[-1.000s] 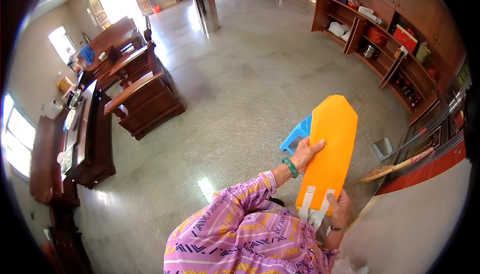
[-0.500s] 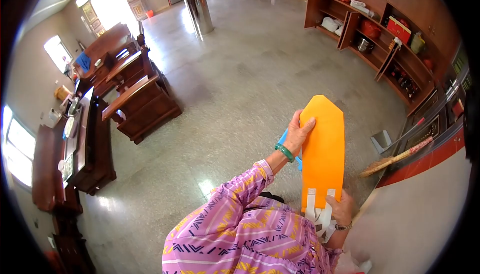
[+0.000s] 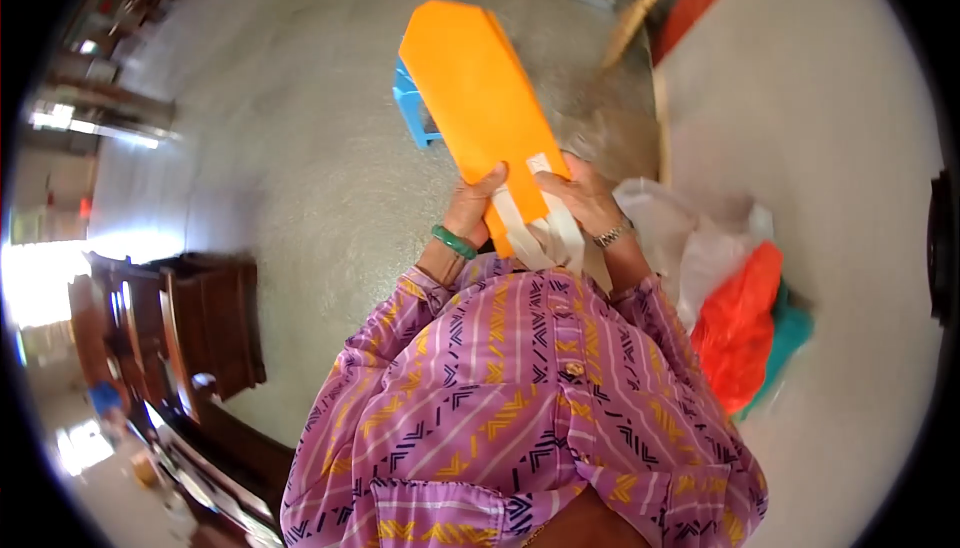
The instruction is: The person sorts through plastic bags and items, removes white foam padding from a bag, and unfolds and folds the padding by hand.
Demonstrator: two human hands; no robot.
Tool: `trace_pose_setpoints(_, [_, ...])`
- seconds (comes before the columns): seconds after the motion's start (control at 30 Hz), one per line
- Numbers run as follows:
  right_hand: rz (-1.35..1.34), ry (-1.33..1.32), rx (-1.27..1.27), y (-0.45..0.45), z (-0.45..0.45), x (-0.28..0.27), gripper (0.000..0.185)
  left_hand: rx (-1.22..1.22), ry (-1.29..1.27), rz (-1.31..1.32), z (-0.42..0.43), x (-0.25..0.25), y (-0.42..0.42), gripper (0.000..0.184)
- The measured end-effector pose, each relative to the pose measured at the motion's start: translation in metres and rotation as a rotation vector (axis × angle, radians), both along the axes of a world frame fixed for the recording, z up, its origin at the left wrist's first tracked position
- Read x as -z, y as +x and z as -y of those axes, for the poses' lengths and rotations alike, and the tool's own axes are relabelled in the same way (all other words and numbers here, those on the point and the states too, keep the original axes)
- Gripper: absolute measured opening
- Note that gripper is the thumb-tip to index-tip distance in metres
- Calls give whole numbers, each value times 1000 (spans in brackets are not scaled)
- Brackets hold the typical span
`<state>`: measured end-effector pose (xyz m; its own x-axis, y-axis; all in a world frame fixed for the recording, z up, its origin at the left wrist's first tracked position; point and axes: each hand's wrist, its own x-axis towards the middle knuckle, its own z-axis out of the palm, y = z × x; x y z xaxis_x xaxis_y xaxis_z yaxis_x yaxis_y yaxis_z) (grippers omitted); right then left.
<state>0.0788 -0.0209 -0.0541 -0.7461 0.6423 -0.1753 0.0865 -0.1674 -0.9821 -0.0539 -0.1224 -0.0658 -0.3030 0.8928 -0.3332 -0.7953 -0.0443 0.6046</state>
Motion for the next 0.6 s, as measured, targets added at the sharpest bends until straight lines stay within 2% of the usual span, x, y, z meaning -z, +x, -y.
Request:
trace_pose_setpoints(0.07, [46,109,-52,16,5,29,28,-60,-107,-45,-2,26,-9,36])
trace_pose_setpoints(0.1, [164,104,-117,22,8,15,29,-109,-139,-95,-5,31,-16,37])
trace_pose_setpoints(0.13, [-53,-247,-155,29,3,26,24,-124,-154,-143,-18,34,-28,38])
trace_pose_setpoints(0.17, [47,191,-57,27,-8,31,24,-18,-120,4,-31,40,-47,40])
trace_pose_setpoints(0.2, [282,61,-150,36,-17,22,27,55,-115,30,-35,39,-59,43])
trace_pose_setpoints(0.23, [151,169,-25,44,-12,30,29,91,-118,-72,-33,42,-67,46])
trace_pose_setpoints(0.27, [186,-96,52,58,-8,16,31,244,-110,-57,-31,32,-71,47])
trace_pose_setpoints(0.3, [115,158,238,76,-2,8,35,143,-207,-89,-25,44,-75,47])
trace_pose_setpoints(0.33, [142,356,381,97,-2,4,32,150,-230,-125,-22,52,-83,48])
trace_pose_setpoints(0.37, [304,630,605,120,-3,-4,28,200,-226,-100,-22,50,-83,49])
trace_pose_setpoints(0.4, [377,680,773,144,-2,-10,26,178,-272,-177,-19,27,-66,47])
trace_pose_setpoints(0.43, [439,736,935,160,-1,-9,24,205,-277,-186,-17,31,-75,47])
trace_pose_setpoints(0.47, [406,645,1061,176,0,-17,21,225,-296,-186,-19,31,-86,46])
trace_pose_setpoints(0.5, [475,656,1201,195,7,-47,16,254,-288,-182,-22,26,-87,46])
trace_pose_setpoints(0.53, [531,683,1293,218,17,-56,9,254,-315,-195,-23,28,-89,47])
trace_pose_setpoints(0.57, [452,704,1389,239,27,-63,7,251,-339,-203,-23,30,-89,47])
trace_pose_setpoints(0.6, [546,780,1509,256,41,-79,7,272,-328,-193,-24,34,-90,47])
